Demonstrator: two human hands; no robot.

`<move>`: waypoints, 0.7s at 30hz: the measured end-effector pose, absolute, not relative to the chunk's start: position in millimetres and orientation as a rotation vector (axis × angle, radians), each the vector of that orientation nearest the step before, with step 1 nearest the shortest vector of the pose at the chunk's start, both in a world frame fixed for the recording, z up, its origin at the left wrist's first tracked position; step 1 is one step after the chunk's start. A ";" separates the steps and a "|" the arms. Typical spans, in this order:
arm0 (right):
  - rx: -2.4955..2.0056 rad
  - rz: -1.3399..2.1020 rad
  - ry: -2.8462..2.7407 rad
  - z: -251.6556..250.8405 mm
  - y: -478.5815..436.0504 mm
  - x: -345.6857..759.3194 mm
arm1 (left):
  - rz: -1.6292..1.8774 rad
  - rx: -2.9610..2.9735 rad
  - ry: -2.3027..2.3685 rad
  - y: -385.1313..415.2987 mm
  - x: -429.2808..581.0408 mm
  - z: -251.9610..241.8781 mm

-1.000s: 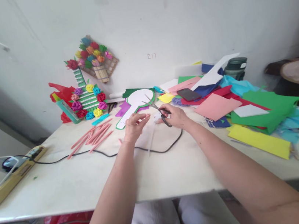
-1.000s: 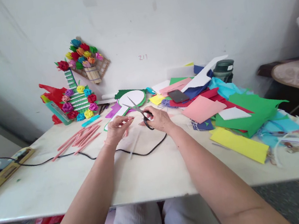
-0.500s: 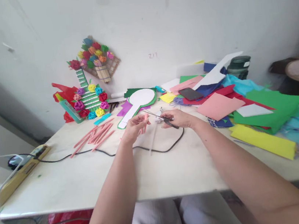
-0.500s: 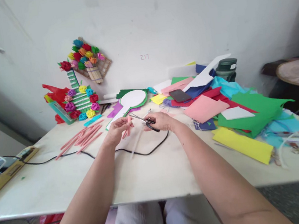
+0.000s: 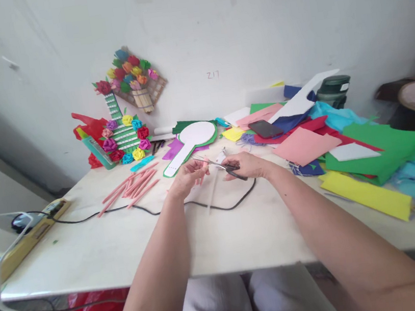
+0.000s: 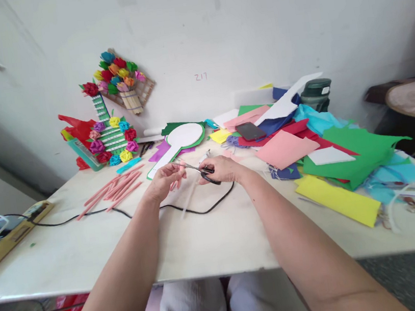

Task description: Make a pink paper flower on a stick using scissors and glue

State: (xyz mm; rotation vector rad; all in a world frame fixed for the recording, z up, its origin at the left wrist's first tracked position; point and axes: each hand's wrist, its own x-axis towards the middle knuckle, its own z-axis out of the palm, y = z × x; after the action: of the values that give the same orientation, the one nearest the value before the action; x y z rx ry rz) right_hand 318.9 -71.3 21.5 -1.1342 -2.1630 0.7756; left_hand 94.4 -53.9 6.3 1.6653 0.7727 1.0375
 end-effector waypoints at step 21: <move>-1.077 0.906 -2.126 13.7 -67.2 316.0 | 0.973 1.661 0.808 -55.8 94.9 8.1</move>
State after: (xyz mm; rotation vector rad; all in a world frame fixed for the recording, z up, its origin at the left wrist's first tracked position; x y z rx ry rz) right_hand 316.0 -67.2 13.7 -1.0774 -2.1257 0.9058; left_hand 94.9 -55.8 8.1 1.6606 0.8078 0.9726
